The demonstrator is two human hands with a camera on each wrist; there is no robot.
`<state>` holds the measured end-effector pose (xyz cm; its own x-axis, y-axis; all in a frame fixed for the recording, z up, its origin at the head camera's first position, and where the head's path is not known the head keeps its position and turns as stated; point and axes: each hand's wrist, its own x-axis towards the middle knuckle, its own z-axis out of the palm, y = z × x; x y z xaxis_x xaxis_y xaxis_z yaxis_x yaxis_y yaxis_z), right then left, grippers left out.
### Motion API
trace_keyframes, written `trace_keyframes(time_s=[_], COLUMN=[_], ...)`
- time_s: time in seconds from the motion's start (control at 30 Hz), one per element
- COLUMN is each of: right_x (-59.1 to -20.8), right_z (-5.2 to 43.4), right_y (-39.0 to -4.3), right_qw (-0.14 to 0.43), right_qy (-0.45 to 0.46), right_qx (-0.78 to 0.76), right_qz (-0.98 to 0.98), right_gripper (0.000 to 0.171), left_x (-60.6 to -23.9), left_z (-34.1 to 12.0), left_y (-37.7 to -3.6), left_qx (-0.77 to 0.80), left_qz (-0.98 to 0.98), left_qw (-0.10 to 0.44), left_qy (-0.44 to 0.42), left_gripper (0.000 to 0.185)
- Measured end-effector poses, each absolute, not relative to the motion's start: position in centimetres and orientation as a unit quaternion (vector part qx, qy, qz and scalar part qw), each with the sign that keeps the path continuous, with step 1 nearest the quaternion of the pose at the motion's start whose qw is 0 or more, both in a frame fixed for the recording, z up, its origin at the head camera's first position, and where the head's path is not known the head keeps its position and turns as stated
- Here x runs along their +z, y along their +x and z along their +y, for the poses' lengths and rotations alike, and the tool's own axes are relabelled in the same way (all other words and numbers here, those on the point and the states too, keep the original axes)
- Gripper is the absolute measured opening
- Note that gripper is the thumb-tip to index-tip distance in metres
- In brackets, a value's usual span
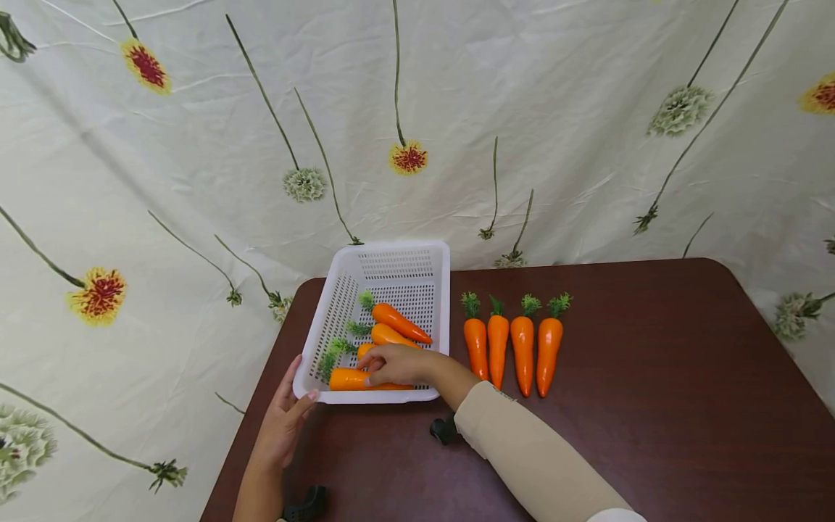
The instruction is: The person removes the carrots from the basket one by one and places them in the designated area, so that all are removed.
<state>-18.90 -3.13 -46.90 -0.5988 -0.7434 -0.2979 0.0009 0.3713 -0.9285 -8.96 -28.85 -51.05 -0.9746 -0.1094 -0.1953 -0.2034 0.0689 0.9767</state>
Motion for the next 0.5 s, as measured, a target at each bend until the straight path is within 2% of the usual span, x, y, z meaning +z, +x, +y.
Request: trace_keyframes(time_s=[0.5], right_x=[-46.77], right_z=[-3.03], right_y=[-19.01], right_qw=[0.372], right_qy=[-0.252], right_qx=[-0.530], right_qz=[0.719], right_gripper=[0.039], left_x=[-50.96], left_z=[-28.86], left_y=[-8.92], left_qx=[0.674], left_qz=[0.731], left_qw=[0.034], left_qy=[-0.104], left_gripper=[0.079])
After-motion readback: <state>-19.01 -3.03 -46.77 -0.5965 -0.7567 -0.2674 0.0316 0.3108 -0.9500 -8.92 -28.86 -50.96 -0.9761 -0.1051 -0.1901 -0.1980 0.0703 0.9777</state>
